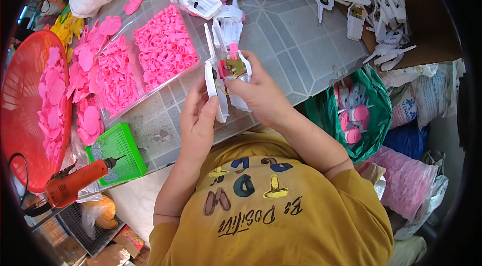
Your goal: Assembling plastic components to create toy walkie-talkies at a workbench.
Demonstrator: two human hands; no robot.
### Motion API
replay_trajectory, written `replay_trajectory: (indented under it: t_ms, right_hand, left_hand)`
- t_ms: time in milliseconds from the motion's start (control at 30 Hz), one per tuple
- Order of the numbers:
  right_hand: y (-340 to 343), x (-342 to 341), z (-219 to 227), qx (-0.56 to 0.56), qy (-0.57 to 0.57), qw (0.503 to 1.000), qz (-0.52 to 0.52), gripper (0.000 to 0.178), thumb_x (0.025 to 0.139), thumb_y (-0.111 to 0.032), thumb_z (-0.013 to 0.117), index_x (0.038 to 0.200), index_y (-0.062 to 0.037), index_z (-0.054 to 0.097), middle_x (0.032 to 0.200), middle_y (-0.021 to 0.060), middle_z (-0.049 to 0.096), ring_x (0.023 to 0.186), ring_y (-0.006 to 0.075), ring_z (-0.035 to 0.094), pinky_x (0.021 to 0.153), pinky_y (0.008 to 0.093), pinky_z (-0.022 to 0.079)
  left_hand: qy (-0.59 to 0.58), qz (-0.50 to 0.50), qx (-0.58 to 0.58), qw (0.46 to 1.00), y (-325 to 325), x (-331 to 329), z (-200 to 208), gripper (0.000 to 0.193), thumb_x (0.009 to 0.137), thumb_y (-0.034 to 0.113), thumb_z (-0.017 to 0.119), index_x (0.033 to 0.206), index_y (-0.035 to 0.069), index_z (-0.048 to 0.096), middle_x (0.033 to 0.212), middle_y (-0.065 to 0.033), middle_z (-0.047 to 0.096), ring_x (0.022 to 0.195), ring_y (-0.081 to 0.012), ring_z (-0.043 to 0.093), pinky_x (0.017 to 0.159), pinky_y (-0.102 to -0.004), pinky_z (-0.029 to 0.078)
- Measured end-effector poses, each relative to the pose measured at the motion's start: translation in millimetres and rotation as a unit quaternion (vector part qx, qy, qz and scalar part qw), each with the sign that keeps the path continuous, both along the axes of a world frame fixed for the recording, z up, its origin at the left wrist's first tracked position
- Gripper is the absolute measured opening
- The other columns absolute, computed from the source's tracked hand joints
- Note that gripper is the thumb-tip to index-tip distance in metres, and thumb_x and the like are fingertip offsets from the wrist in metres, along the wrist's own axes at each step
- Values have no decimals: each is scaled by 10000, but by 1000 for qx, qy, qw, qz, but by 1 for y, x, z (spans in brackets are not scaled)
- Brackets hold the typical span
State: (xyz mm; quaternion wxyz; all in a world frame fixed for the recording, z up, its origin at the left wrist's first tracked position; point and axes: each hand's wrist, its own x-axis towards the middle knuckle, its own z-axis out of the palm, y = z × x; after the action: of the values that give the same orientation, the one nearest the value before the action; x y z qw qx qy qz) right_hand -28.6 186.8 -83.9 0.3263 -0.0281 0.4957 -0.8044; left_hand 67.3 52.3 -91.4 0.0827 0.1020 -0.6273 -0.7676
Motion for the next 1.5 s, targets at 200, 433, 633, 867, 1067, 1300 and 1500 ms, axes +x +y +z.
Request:
replay_trajectory:
  t_ms: [200, 433, 633, 867, 1067, 1300, 1500]
  right_hand:
    - [-3, 1, 0, 34, 61, 998, -2, 589, 878, -72, 608, 1397, 4, 341, 1160, 123, 581, 1022, 168, 598, 864, 303, 502]
    - [-6, 1, 0, 70, 91, 993, -12, 557, 864, -77, 599, 1364, 16, 371, 1118, 146, 592, 969, 180, 598, 821, 328, 503]
    - [-5, 1, -1, 131, 135, 982, 5, 548, 872, -93, 603, 1363, 19, 386, 1171, 129, 578, 1077, 185, 567, 943, 326, 467]
    - [-6, 1, 5, 141, 163, 976, 21, 549, 884, -108, 603, 1361, 26, 367, 1158, 148, 584, 1073, 200, 576, 938, 334, 476]
    - [-4, 0, -5, 113, 184, 976, 33, 551, 924, -186, 585, 1371, 31, 348, 1157, 146, 574, 1086, 207, 570, 939, 335, 474]
    - [-2, 7, 1, 57, 191, 979, 27, 476, 1024, -222, 462, 1409, 20, 322, 1233, 145, 515, 1168, 200, 502, 1019, 321, 408]
    - [-2, 13, -6, 34, 241, 970, 15, 446, 1049, -219, 465, 1389, 15, 296, 1151, 177, 541, 1043, 237, 559, 914, 353, 467]
  left_hand:
    - [-24, 4, -2, 1000, 0, -1, -4, 552, 1003, 147, 562, 1489, -37, 374, 1390, -144, 533, 1248, -211, 534, 1073, -353, 400]
    - [-28, 8, 29, 999, 5, -4, -1, 565, 973, 162, 603, 1472, -21, 413, 1365, -114, 559, 1249, -197, 536, 1072, -337, 399]
    - [-47, 26, 36, 998, 8, -6, -2, 525, 951, 125, 621, 1434, -14, 471, 1314, -92, 589, 1160, -153, 562, 998, -299, 435]
    - [-95, 12, 100, 990, -9, 0, -11, 534, 960, 104, 583, 1460, -21, 442, 1345, -119, 588, 1187, -209, 596, 980, -346, 494]
    - [-92, 23, 115, 989, -9, 0, -13, 516, 955, 87, 593, 1442, -25, 464, 1340, -125, 591, 1189, -222, 601, 985, -361, 494]
    - [-82, 29, 83, 993, -3, -1, -4, 540, 924, 59, 687, 1433, 7, 514, 1184, -97, 663, 1035, -134, 621, 908, -272, 489]
    - [-66, 16, 1, 998, -2, 0, -1, 573, 899, 40, 709, 1437, 14, 512, 1226, -92, 648, 1058, -163, 628, 900, -297, 520]
